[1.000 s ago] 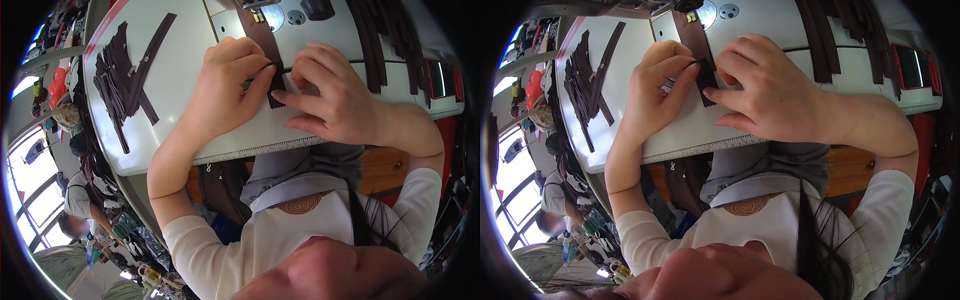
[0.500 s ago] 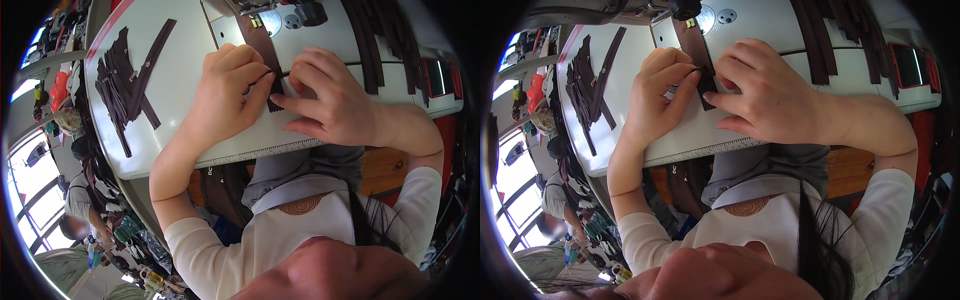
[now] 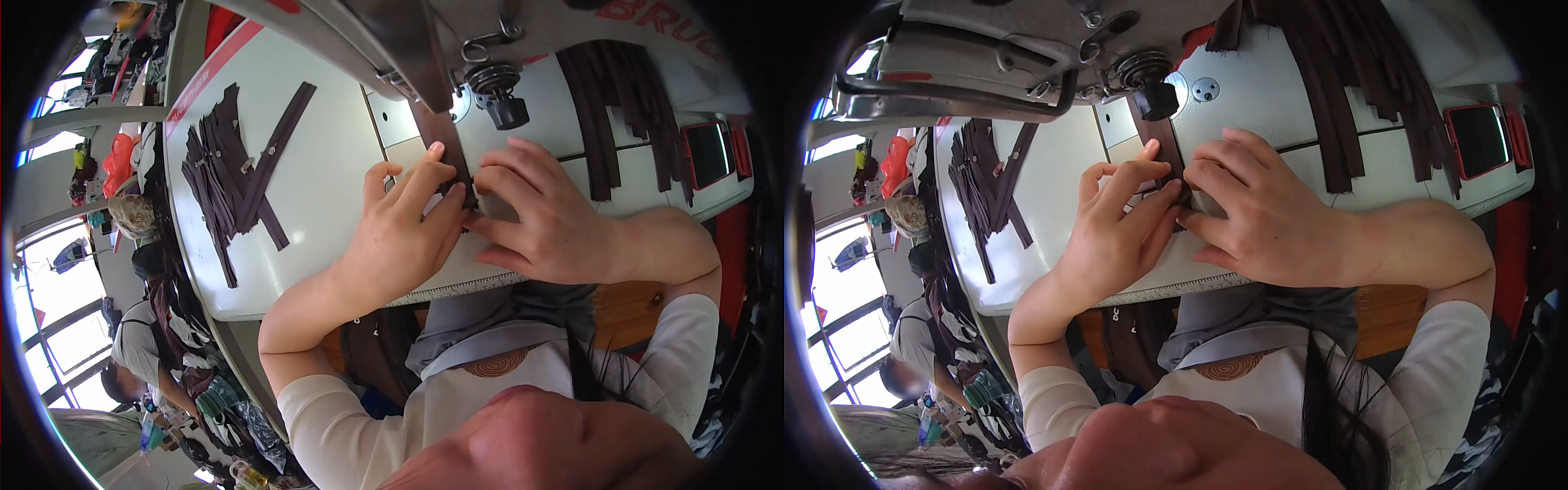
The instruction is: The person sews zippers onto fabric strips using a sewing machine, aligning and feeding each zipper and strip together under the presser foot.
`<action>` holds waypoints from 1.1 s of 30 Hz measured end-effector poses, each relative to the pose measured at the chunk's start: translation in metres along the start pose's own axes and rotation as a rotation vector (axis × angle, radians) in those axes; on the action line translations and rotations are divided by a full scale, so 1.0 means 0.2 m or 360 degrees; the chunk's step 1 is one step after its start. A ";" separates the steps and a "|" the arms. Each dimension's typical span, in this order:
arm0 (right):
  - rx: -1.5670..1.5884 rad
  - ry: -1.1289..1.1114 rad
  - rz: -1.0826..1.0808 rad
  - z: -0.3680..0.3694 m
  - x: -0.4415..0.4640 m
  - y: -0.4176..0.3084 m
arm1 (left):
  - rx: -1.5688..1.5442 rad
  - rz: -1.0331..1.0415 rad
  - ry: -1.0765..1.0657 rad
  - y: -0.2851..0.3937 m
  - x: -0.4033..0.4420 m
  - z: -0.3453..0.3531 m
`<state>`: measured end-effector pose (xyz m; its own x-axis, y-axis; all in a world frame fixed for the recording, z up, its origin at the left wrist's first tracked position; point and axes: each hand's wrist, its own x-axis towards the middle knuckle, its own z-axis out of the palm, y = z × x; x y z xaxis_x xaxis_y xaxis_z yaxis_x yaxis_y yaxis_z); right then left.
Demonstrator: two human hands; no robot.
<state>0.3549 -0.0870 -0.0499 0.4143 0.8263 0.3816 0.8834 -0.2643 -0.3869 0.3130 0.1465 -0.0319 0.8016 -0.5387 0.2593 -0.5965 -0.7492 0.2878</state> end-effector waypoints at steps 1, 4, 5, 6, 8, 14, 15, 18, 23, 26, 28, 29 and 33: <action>-0.0014 0.0005 0.0000 0.00 0.00 -0.01 | 0.0000 0.0007 -0.0004 0.00 0.00 0.00; -0.0039 -0.0001 0.0004 0.00 0.01 -0.02 | -0.0014 0.0023 -0.0012 -0.01 0.00 -0.01; -0.0035 -0.0017 0.0007 0.00 0.00 -0.02 | -0.0012 0.0026 0.0008 -0.01 0.00 0.00; -0.0030 -0.0034 0.0012 0.00 0.00 -0.02 | -0.0011 0.0028 0.0026 -0.01 0.00 0.00; -0.0041 -0.0043 0.0014 0.00 0.00 -0.01 | -0.0005 0.0032 0.0054 -0.01 0.01 0.01; -0.0055 -0.0052 0.0025 -0.01 0.01 -0.01 | -0.0004 0.0003 -0.0014 -0.01 0.02 -0.02; -0.0058 -0.0052 0.0027 -0.01 0.01 -0.01 | -0.0003 0.0005 -0.0014 -0.01 0.02 -0.02; -0.0059 -0.0043 0.0025 -0.01 0.01 -0.01 | 0.0000 -0.0002 -0.0003 -0.01 0.02 -0.02; -0.0075 -0.0029 0.0059 0.00 0.02 0.02 | -0.0022 -0.0016 0.0046 -0.04 0.03 0.00; -0.0081 0.0011 0.0066 0.02 0.03 0.04 | -0.0050 -0.0031 0.0083 -0.06 0.05 0.00; -0.0081 0.0030 0.0075 0.02 0.03 0.05 | -0.0060 -0.0057 0.0093 -0.07 0.06 0.00; -0.0074 0.0040 0.0078 0.02 0.04 0.06 | -0.0058 -0.0069 0.0093 -0.08 0.06 0.00; -0.0086 0.0072 0.0095 0.02 0.06 0.07 | -0.0077 -0.0101 0.0100 -0.10 0.09 0.00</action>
<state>0.3714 -0.0791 -0.0555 0.4752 0.7850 0.3974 0.8668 -0.3401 -0.3646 0.3385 0.1514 -0.0329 0.8346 -0.4644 0.2961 -0.5472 -0.7607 0.3492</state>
